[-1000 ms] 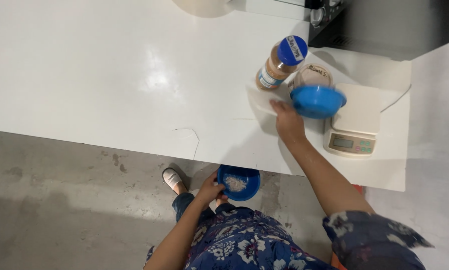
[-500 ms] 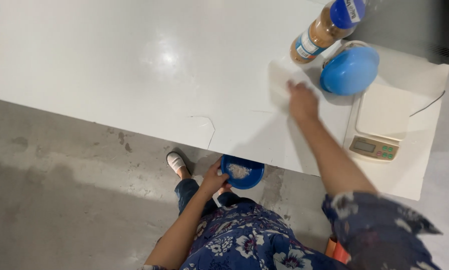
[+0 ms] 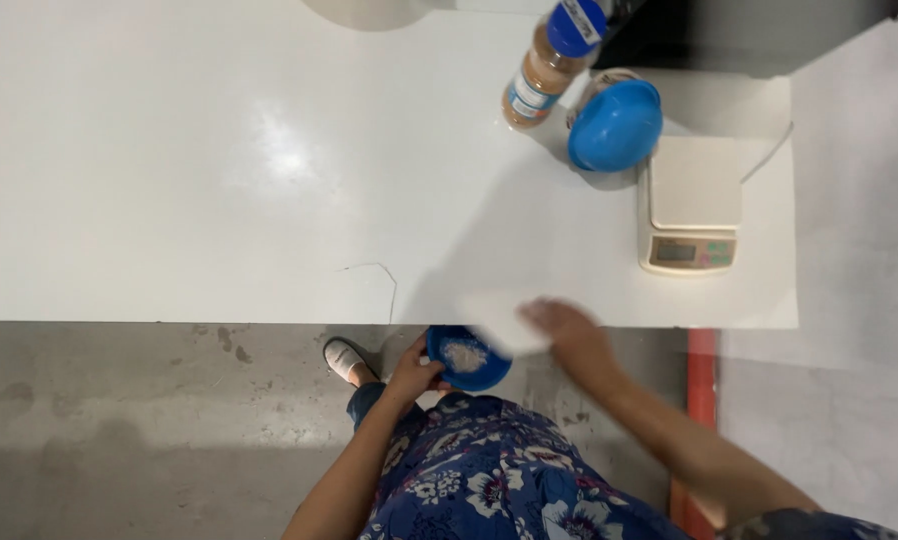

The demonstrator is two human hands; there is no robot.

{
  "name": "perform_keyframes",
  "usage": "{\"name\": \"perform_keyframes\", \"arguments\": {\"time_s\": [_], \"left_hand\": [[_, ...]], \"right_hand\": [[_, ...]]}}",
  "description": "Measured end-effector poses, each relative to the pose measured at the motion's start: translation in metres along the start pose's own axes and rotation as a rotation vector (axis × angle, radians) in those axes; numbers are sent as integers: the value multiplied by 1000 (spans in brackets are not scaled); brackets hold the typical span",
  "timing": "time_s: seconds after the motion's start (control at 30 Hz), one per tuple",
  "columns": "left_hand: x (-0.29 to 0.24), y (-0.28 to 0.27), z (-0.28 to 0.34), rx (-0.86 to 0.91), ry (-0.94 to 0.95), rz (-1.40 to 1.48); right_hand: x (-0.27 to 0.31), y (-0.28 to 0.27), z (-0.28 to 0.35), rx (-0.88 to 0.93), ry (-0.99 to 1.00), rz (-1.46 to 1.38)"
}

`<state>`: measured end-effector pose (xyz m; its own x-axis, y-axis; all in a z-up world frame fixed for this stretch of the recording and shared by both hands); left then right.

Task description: Prepare and knead dough on a bakery workstation.

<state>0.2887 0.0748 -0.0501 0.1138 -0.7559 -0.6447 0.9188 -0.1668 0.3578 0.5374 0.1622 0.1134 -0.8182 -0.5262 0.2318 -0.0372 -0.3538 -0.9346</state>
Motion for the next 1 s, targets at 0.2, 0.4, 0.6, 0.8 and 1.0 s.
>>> {"name": "perform_keyframes", "arguments": {"time_s": [0.2, 0.4, 0.6, 0.8, 1.0], "left_hand": [[0, 3, -4, 3, 66, -54], [-9, 10, 4, -49, -46, 17], [66, -12, -64, -100, 167, -93], [69, -5, -57, -39, 185, 220], [59, -15, -33, -43, 140, 315]], "right_hand": [[-92, -24, -6, 240, 614, -81], [25, 37, -50, 219, 346, -17], [-1, -7, -92, 253, 257, -155], [-123, -17, -202, 0, 236, 60], [-22, 91, -145, 175, 79, 535]]}}
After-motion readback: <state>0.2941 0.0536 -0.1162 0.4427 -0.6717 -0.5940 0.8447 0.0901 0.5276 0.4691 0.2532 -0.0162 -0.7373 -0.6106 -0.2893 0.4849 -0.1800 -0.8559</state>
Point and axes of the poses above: each hand's wrist, its own z-axis away from the middle knuckle, its own y-axis out of the palm, x = y × z, the point moved 6 cm from there along -z, towards the middle knuckle, and after that the axes turned 13 degrees about x, right-handed, at the moved point
